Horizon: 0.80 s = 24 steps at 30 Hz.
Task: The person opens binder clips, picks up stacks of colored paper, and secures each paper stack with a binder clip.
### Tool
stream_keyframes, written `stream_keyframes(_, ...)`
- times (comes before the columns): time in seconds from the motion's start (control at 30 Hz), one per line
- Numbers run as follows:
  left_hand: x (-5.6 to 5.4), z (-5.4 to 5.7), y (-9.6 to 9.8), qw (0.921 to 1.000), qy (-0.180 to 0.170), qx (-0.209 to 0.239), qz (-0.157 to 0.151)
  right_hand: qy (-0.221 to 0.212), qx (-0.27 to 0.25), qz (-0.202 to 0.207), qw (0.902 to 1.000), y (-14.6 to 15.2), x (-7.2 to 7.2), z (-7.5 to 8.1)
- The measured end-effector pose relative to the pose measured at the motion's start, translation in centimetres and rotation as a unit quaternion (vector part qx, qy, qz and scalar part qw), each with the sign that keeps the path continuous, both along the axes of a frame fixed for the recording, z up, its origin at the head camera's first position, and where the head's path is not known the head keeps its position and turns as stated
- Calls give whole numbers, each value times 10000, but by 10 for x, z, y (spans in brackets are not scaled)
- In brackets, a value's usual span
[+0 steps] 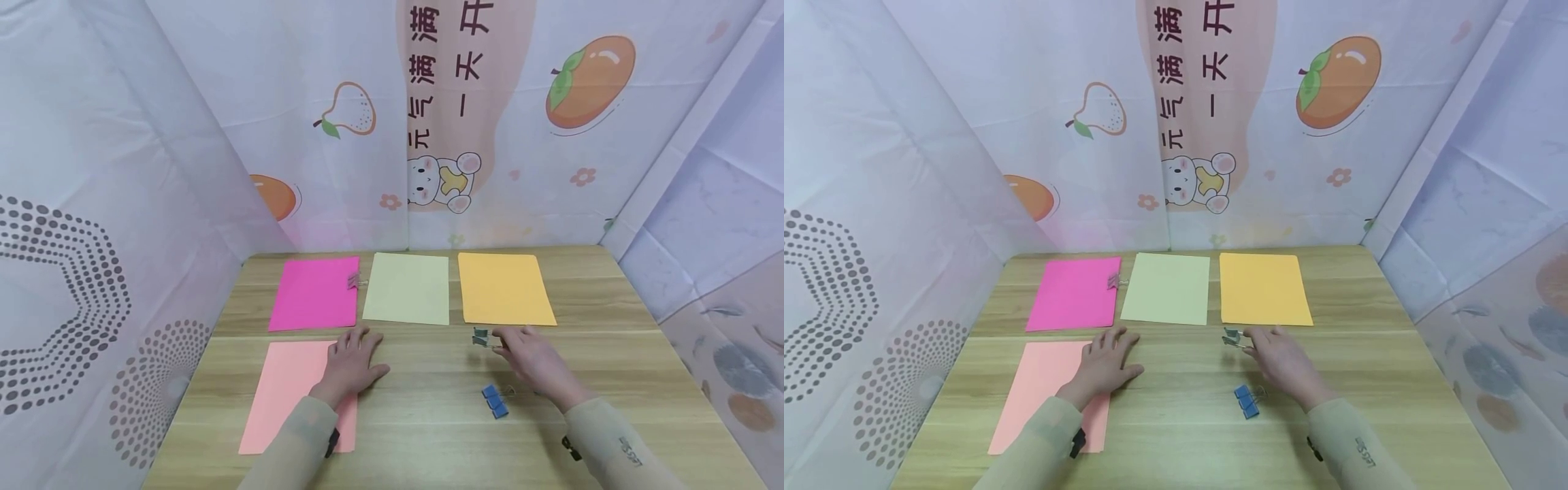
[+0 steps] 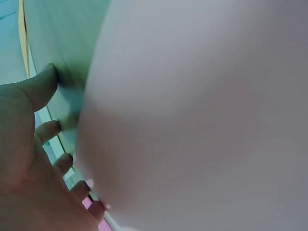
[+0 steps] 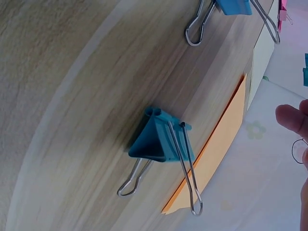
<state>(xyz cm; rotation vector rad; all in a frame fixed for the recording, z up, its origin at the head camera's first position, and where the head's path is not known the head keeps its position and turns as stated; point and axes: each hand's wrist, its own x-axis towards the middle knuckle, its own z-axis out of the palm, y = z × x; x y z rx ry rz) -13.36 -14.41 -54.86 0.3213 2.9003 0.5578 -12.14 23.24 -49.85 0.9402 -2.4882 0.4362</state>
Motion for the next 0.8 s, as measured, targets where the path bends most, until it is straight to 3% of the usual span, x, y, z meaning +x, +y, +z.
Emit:
stream_keyframes(0.23, -6, 16, 8, 9996, 235, -114, 55, -123, 23, -143, 9998, 1, 1, 0)
stream_keyframes(0.43, -22, 28, 18, 9982, 552, -233, 87, -132, 37, -151, 9998, 1, 0, -1)
stream_keyframes(0.67, -40, 26, 24, 9971, 504, -545, -144, 2, 40, -85, 10000, 2, -1, -1)
stream_keyframes(0.8, -45, 24, 26, 9968, 292, -727, -155, -25, 95, -139, 9999, 3, -1, -1)
